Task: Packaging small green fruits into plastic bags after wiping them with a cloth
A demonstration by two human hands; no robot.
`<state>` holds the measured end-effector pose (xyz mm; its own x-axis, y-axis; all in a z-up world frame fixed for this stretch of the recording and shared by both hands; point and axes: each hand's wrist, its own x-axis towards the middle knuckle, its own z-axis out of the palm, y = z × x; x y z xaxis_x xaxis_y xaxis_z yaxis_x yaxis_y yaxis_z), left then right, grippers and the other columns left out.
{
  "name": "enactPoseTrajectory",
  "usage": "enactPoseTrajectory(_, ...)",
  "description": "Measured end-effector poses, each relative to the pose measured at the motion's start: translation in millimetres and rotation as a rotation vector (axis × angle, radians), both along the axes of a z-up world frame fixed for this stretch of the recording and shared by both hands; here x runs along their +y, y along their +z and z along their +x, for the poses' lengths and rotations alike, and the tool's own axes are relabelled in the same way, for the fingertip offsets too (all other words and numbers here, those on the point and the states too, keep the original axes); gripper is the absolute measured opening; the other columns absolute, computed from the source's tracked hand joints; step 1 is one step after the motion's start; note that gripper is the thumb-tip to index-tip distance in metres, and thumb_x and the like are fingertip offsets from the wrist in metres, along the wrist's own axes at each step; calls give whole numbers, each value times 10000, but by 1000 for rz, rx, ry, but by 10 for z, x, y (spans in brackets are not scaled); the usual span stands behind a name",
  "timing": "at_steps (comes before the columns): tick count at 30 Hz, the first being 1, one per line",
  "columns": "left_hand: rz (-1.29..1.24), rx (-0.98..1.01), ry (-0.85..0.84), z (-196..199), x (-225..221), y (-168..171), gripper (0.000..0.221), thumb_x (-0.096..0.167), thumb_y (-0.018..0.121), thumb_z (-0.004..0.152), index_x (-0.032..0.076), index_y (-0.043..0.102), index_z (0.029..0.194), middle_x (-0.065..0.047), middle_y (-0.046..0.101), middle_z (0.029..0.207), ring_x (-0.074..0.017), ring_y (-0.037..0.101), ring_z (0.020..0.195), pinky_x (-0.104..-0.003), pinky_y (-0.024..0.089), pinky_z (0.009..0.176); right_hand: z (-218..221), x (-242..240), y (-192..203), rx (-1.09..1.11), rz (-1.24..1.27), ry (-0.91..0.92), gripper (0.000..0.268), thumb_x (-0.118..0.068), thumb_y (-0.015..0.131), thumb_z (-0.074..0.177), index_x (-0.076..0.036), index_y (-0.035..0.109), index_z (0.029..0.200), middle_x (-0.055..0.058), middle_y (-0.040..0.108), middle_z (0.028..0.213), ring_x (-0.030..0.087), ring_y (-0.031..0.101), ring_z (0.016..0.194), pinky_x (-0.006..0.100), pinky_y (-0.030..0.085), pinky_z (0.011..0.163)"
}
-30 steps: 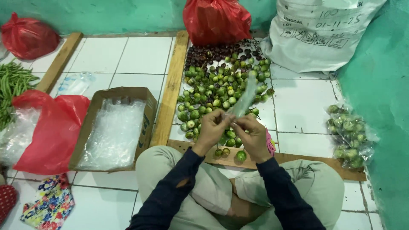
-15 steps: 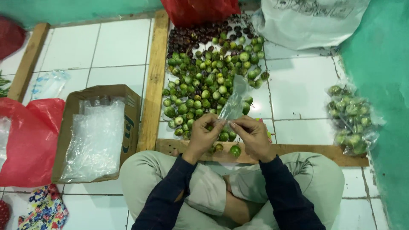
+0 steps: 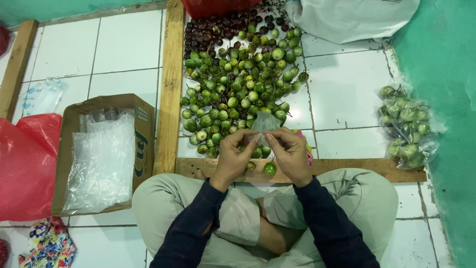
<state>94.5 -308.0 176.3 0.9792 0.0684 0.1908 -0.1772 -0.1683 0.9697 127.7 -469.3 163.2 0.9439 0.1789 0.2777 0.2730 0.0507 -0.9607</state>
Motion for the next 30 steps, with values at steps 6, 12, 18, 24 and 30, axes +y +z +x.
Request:
enactPoseTrajectory(6, 150, -66, 51, 0, -4, -14, 220, 185, 598, 1063, 59, 691, 910, -88, 575, 816, -221, 578, 715, -399, 511, 661, -78, 50, 61, -122, -54, -47, 132, -54, 686, 991, -28, 796, 1060, 115, 673, 774, 134, 603, 669, 287, 468, 613)
enactPoseTrajectory(12, 152, -96, 4, 39, 32, -203, 146, 125, 648, 1004, 29, 721, 921, -114, 576, 747, -269, 629, 683, -437, 522, 632, -78, 60, 75, -255, -188, -125, 100, -57, 740, 948, -41, 795, 1030, 127, 652, 800, 248, 635, 689, 342, 492, 649)
enactPoseTrajectory(18, -7, -93, 130, -16, -6, -37, 183, 106, 592, 1044, 11, 749, 1045, -110, 607, 691, -157, 611, 677, -377, 510, 604, -181, 63, -15, -196, -250, -384, 306, -237, 808, 950, -54, 572, 1021, 107, 457, 814, 247, 517, 697, 380, 406, 679)
enactPoseTrajectory(24, -77, -60, 52, -20, -121, -257, 113, -13, 687, 912, 70, 763, 906, -102, 686, 744, -210, 665, 668, -332, 541, 627, -155, 197, -16, 25, -80, -126, 145, -168, 712, 996, -89, 653, 890, 34, 583, 668, 144, 590, 638, 309, 498, 643)
enactPoseTrajectory(30, -355, 88, 213, 69, -19, -287, 95, 74, 593, 1015, 95, 617, 925, 71, 517, 690, -9, 411, 647, -213, 348, 583, -49, 78, -497, 103, -263, -93, 115, -56, 697, 880, -54, 667, 769, 88, 583, 634, 213, 606, 575, 333, 490, 564)
